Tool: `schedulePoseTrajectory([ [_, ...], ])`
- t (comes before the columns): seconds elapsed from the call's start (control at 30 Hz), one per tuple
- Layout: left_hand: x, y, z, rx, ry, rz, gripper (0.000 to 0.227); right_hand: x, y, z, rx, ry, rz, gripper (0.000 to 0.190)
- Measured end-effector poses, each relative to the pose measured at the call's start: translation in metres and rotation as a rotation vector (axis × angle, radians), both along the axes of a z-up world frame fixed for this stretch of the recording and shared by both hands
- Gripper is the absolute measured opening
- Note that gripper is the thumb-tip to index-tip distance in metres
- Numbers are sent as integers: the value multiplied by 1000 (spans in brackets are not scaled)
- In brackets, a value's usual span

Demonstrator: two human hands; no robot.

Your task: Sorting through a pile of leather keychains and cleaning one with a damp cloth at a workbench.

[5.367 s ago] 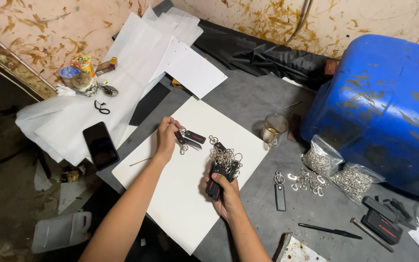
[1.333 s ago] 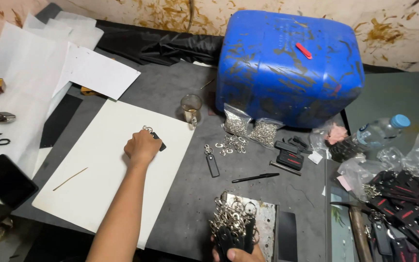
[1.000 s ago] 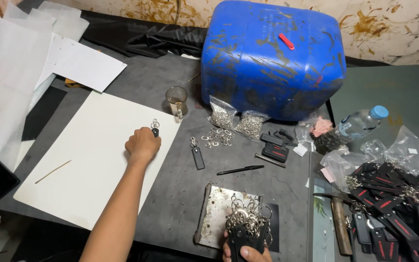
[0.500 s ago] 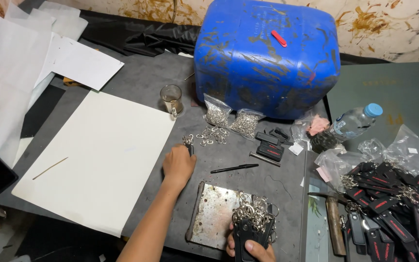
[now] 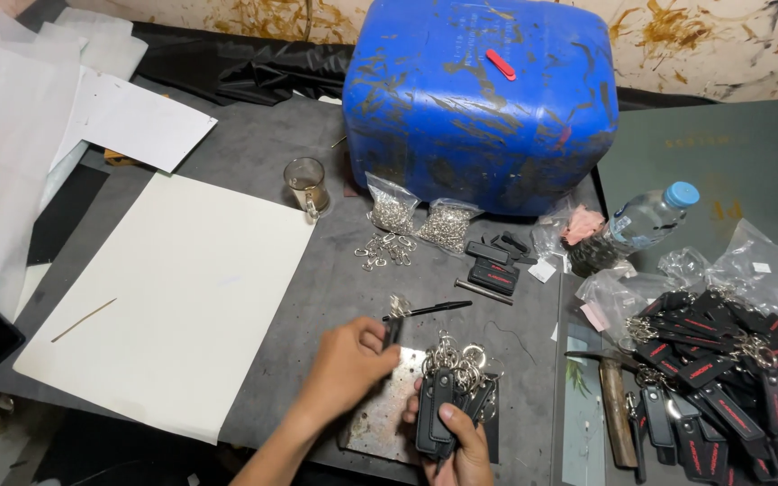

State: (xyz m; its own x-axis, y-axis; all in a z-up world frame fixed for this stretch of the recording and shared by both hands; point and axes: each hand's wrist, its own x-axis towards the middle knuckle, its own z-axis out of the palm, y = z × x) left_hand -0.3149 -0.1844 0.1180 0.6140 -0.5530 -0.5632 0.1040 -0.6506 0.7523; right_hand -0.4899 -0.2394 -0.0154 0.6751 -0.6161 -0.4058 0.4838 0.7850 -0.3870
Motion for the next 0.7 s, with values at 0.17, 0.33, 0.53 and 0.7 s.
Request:
schedulePoseTrajectory([
  [0.17, -31, 11, -8, -50, -114, -21, 23, 35, 3, 73, 294, 302, -74, 57],
  [0.33, -46, 23, -40, -194, -313, -133, 28, 22, 4, 3, 179, 270, -120, 44],
  [0.53, -60, 27, -49, -112, -575, -368, 30, 13, -3, 14, 200, 285, -27, 47],
  [0.7, -72, 29, -43, -12, -1121, -385, 38, -9, -11, -4, 153, 318, 10, 44],
])
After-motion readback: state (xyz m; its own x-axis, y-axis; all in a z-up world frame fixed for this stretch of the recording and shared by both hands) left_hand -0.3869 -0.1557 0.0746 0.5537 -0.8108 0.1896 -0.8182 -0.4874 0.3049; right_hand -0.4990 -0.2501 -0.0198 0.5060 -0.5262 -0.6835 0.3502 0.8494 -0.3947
